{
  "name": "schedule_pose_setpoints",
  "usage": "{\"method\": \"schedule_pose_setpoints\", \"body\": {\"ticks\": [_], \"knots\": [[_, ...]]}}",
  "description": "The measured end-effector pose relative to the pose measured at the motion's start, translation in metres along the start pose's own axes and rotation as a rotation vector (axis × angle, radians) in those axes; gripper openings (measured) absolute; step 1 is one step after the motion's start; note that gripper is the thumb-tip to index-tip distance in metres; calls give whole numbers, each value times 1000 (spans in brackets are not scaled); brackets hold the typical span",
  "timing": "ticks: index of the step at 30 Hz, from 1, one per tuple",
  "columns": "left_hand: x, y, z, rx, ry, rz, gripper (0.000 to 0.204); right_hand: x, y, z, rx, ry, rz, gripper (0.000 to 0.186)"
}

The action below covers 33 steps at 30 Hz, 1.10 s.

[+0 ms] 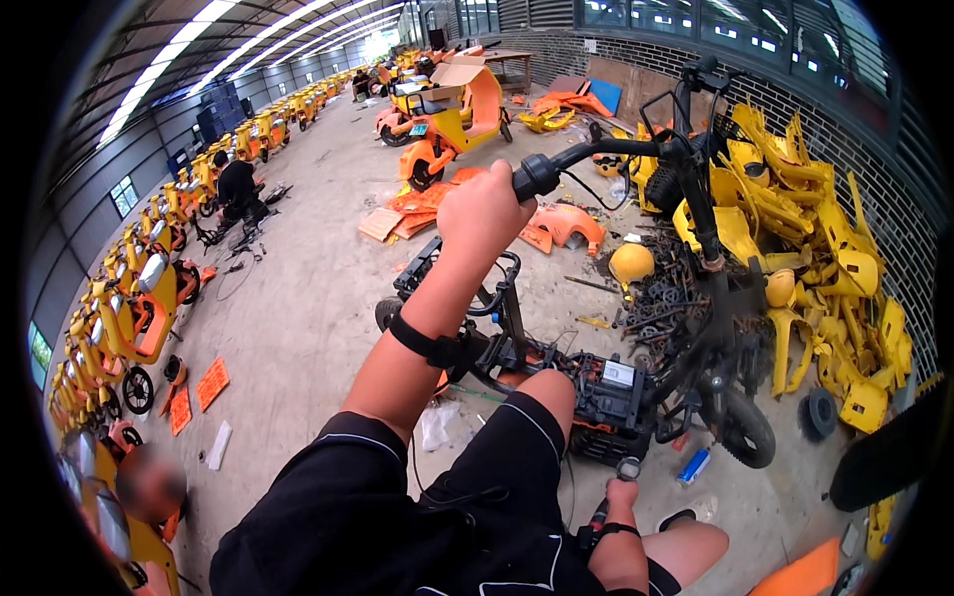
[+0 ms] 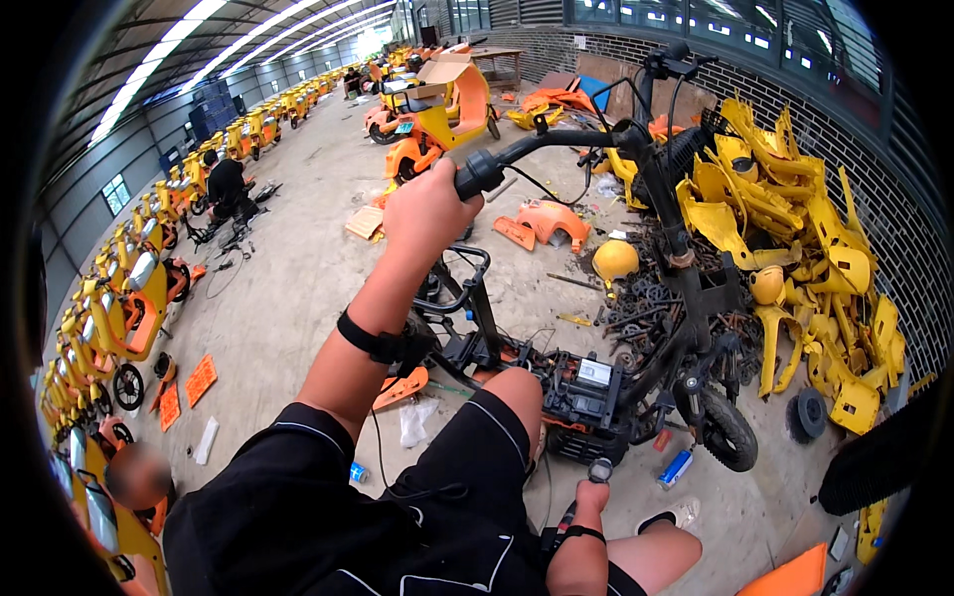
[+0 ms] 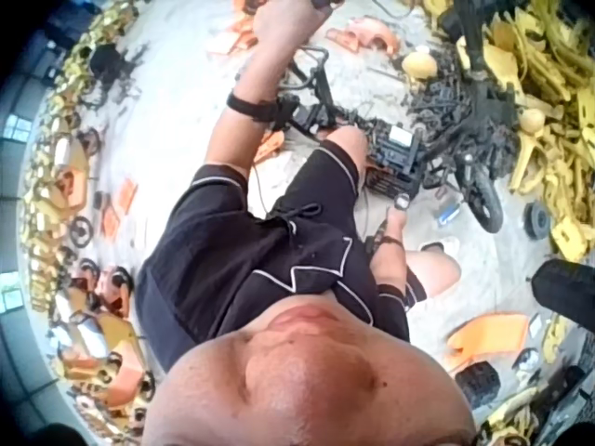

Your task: The person uses a power drill and their hands to disassemble or fasten components on an electric scooter frame while sitting on the floor, handling the handlebars and wiring.

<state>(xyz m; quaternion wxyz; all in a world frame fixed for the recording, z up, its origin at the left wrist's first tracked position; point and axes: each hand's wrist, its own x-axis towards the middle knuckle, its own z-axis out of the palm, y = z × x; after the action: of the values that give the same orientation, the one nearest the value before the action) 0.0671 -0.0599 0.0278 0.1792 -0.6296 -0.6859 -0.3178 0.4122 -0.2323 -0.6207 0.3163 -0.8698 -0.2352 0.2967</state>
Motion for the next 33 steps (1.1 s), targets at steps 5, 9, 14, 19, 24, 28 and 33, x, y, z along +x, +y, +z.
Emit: {"method": "schedule_pose_setpoints", "body": {"ticks": [5, 9, 14, 19, 24, 28, 33], "knots": [[-2, -7, -1, 18, 10, 8, 39, -12, -7, -1, 6, -11, 42, 24], [1, 4, 3, -27, 32, 24, 38, -8, -8, -8, 20, -51, 43, 23], [-4, -7, 0, 3, 21, -3, 37, -28, -16, 1, -21, -59, -5, 21], [-3, -2, -7, -1, 4, 3, 38, -15, 2, 19, 85, -85, -5, 16], [2, 7, 9, 0, 40, 71, 42, -14, -3, 4, -82, 76, -141, 23], [-2, -17, 12, 96, 63, 56, 48, -63, -48, -24, -43, -72, 20, 27], [-3, 3, 4, 69, -2, 11, 45, -66, -72, -40, 9, -78, 151, 36]]}}
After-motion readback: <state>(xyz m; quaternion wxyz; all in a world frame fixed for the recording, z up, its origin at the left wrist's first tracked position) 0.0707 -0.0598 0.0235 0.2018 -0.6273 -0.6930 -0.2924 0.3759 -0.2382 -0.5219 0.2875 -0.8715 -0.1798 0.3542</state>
